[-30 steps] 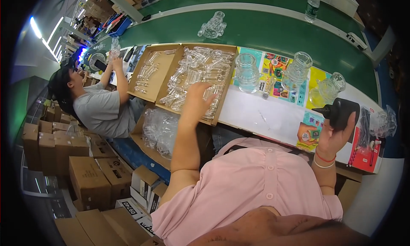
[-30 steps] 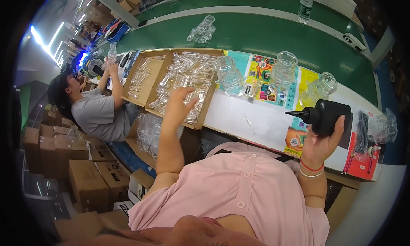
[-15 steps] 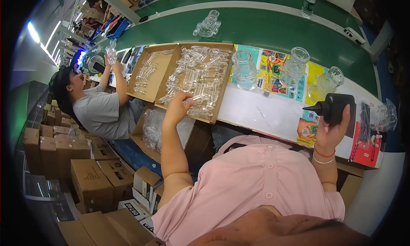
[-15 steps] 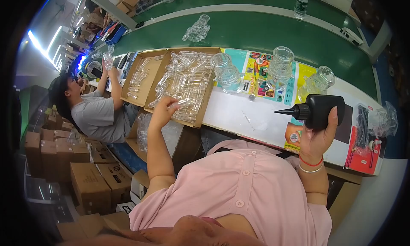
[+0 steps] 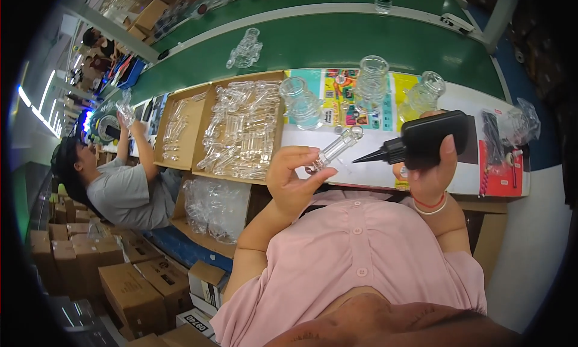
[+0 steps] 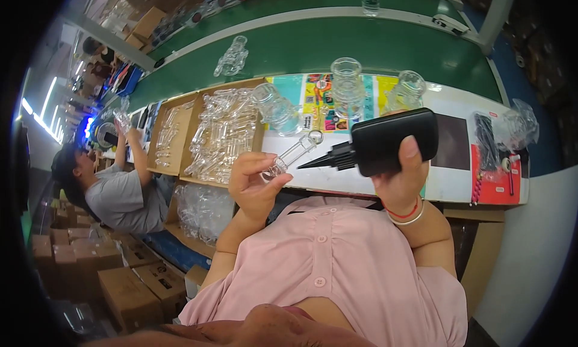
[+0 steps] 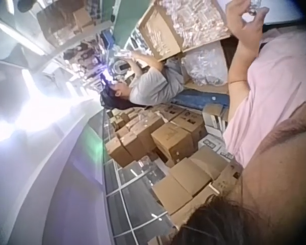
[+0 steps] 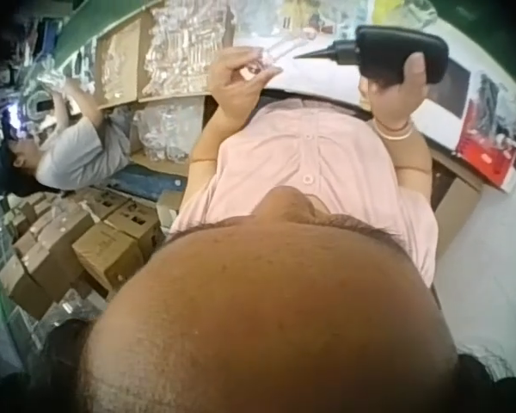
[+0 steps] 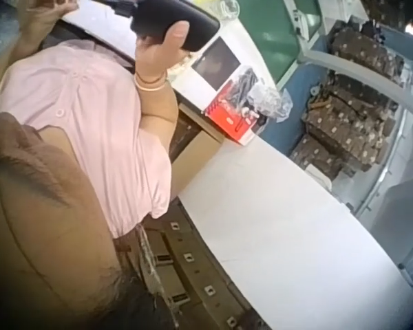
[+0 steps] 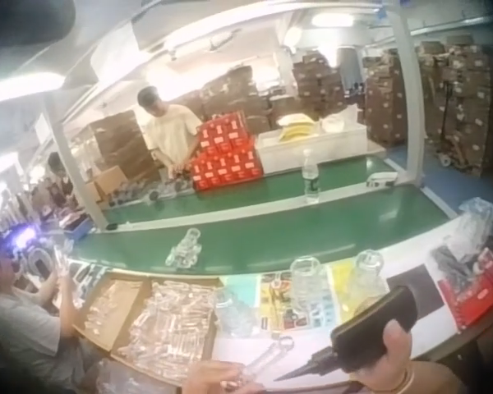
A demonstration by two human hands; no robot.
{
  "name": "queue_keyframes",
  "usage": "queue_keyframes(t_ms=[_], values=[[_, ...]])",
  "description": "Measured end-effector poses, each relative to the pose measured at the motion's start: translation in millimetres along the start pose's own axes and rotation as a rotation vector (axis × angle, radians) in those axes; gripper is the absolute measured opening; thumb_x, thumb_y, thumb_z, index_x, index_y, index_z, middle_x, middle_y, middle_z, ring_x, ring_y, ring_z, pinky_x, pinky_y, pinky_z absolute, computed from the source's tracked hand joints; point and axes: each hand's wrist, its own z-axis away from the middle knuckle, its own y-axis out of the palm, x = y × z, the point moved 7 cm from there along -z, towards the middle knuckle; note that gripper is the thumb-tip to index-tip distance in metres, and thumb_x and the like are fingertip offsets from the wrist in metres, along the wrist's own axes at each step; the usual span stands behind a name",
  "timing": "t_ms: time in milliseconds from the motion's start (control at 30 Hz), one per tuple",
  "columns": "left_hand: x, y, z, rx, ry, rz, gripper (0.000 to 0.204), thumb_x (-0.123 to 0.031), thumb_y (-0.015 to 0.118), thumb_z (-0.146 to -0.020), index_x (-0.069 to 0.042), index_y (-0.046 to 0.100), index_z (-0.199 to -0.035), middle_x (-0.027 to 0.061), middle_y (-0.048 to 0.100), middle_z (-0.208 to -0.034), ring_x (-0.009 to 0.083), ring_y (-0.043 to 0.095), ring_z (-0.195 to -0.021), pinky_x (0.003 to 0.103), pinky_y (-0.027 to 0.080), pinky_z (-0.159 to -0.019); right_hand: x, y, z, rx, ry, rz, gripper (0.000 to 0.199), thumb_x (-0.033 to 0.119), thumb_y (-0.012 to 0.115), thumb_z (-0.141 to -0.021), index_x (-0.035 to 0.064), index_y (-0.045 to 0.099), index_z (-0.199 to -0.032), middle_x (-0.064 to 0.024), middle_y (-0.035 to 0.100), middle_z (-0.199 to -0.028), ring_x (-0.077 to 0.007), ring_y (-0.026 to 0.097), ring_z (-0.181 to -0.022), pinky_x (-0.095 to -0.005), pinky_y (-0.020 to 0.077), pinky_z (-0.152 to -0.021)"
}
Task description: The recorder is assembling and inspecting small glass jugs and plastic components at a factory workstation, using a handheld air blower to clean parts.
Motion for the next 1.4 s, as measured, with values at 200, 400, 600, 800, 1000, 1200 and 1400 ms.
queue_keyframes(t_ms=[200,400,600,800,1000,1200,1400], values=[[-1.0,27.0,-3.2,0.053,-0.119,0.317,0.041,0.009,0.072,-0.062,-0.001,0.055,-0.098,0.0162,0.055,-0.102,0.0151,0.056,-0.083,0.024,0.048,-0.063,32.4,22.5,11.1,0.152,-0.286,0.269,0.054,0.042,0.061,-0.076,-0.0002,0.042,-0.104,-0.0111,0.05,-0.086,-0.016,0.053,-0.065,-0.0256,0.0454,-0.053],[-5.9,35.4,-7.8,0.014,-0.189,0.37,0.041,0.013,0.069,-0.062,-0.001,0.055,-0.097,0.0158,0.056,-0.101,0.0174,0.057,-0.087,0.025,0.049,-0.067,44.7,21.7,18.2,0.198,-0.451,0.517,0.051,0.046,0.057,-0.077,0.0029,0.043,-0.101,-0.011,0.049,-0.084,-0.0148,0.047,-0.073,-0.0238,0.0416,-0.065],[-13.8,34.2,-7.0,0.034,-0.061,0.211,0.042,0.014,0.07,-0.058,-0.001,0.056,-0.095,0.0155,0.057,-0.097,0.0216,0.058,-0.087,0.027,0.05,-0.07,50.3,25.1,21.7,0.339,-0.528,0.6,0.047,0.035,0.059,-0.077,0.002,0.041,-0.105,-0.0128,0.05,-0.087,-0.0168,0.051,-0.075,-0.0254,0.0445,-0.066],[-21.0,33.7,-6.2,0.025,0.04,0.07,0.046,0.014,0.07,-0.056,-0.001,0.055,-0.096,0.0148,0.056,-0.097,0.022,0.059,-0.086,0.028,0.051,-0.072,48.8,23.5,33.5,0.428,-0.556,0.588,0.042,0.022,0.061,-0.076,-0.001,0.042,-0.106,-0.0159,0.052,-0.088,-0.0196,0.055,-0.076,-0.0282,0.047,-0.066],[-21.2,33.7,-4.8,0.048,0.039,0.062,0.046,0.013,0.071,-0.056,-0.001,0.054,-0.097,0.0146,0.055,-0.097,0.0222,0.059,-0.087,0.027,0.051,-0.072,45.5,23.3,20.6,0.333,-0.444,0.513,0.04,0.022,0.061,-0.077,-0.0027,0.044,-0.104,-0.0138,0.053,-0.089,-0.0186,0.055,-0.078,-0.0272,0.0458,-0.069],[-23.7,34.3,-4.6,0.074,0.048,0.02,0.044,0.012,0.071,-0.057,-0.002,0.055,-0.096,0.0147,0.057,-0.094,0.0219,0.06,-0.083,0.028,0.051,-0.07,36.7,18.6,11.5,0.171,-0.16,0.502,0.047,0.039,0.06,-0.075,0.0011,0.044,-0.1,-0.0101,0.048,-0.087,-0.0135,0.048,-0.071,-0.025,0.0419,-0.063],[-25.4,34.7,-1.7,0.126,0.05,-0.025,0.041,0.013,0.071,-0.059,0.0,0.055,-0.094,0.014,0.054,-0.099,0.0203,0.056,-0.089,0.026,0.047,-0.074,42.4,19.7,12.4,0.207,-0.186,0.542,0.047,0.039,0.06,-0.075,0.0012,0.045,-0.099,-0.0109,0.049,-0.086,-0.014,0.05,-0.063,-0.0256,0.0449,-0.059]])
